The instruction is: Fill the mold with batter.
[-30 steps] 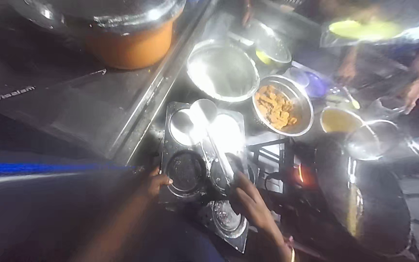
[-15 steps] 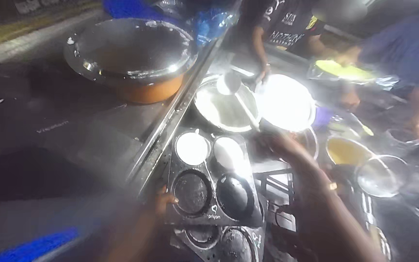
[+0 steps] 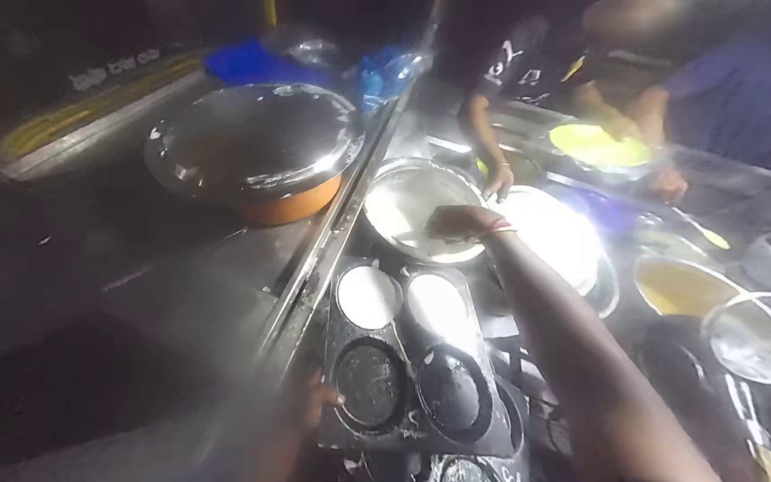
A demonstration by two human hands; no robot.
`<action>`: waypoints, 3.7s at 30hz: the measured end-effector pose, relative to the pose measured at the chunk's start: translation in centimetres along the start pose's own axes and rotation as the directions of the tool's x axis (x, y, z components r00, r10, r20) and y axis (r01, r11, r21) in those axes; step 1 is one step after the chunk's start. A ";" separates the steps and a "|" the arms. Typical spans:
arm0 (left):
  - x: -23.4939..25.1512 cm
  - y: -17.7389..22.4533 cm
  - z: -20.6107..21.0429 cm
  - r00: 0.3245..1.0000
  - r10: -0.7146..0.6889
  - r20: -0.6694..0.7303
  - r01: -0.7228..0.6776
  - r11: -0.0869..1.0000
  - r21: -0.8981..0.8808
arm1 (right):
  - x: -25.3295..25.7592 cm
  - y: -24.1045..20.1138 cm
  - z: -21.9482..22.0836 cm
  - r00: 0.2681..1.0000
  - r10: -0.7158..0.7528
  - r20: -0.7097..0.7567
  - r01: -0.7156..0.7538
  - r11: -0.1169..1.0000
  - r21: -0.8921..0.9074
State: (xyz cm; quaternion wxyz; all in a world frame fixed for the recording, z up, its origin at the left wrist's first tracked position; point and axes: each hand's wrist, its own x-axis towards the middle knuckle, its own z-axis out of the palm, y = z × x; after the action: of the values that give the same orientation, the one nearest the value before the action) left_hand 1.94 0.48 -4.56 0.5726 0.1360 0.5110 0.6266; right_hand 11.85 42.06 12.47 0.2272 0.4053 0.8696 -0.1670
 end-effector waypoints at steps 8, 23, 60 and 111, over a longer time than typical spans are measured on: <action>-0.4 0.9 2.0 1.000 -0.011 -0.025 0.012 0.999 0.044 | -11.4 6.1 2.6 0.990 0.081 -0.114 0.016 0.742 0.670; -3.0 0.7 4.2 0.999 0.033 0.028 -0.033 0.999 0.006 | -24.2 3.6 13.9 0.982 0.029 -0.185 0.116 0.680 0.724; -3.8 -0.3 0.7 0.991 -0.011 -0.136 0.011 1.000 -0.001 | -36.9 5.2 21.4 0.867 0.330 -0.374 0.264 0.333 0.905; -2.1 -2.3 1.8 0.982 0.168 -0.085 -0.172 0.985 -0.033 | -34.6 0.0 26.4 0.708 -0.167 -0.686 0.154 0.985 -0.080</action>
State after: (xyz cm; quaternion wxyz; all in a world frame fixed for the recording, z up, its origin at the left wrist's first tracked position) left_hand 5.30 -0.82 -4.78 0.4980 0.1417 0.5080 0.6884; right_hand 38.39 7.79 8.60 -0.1248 0.3591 0.9248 -0.0158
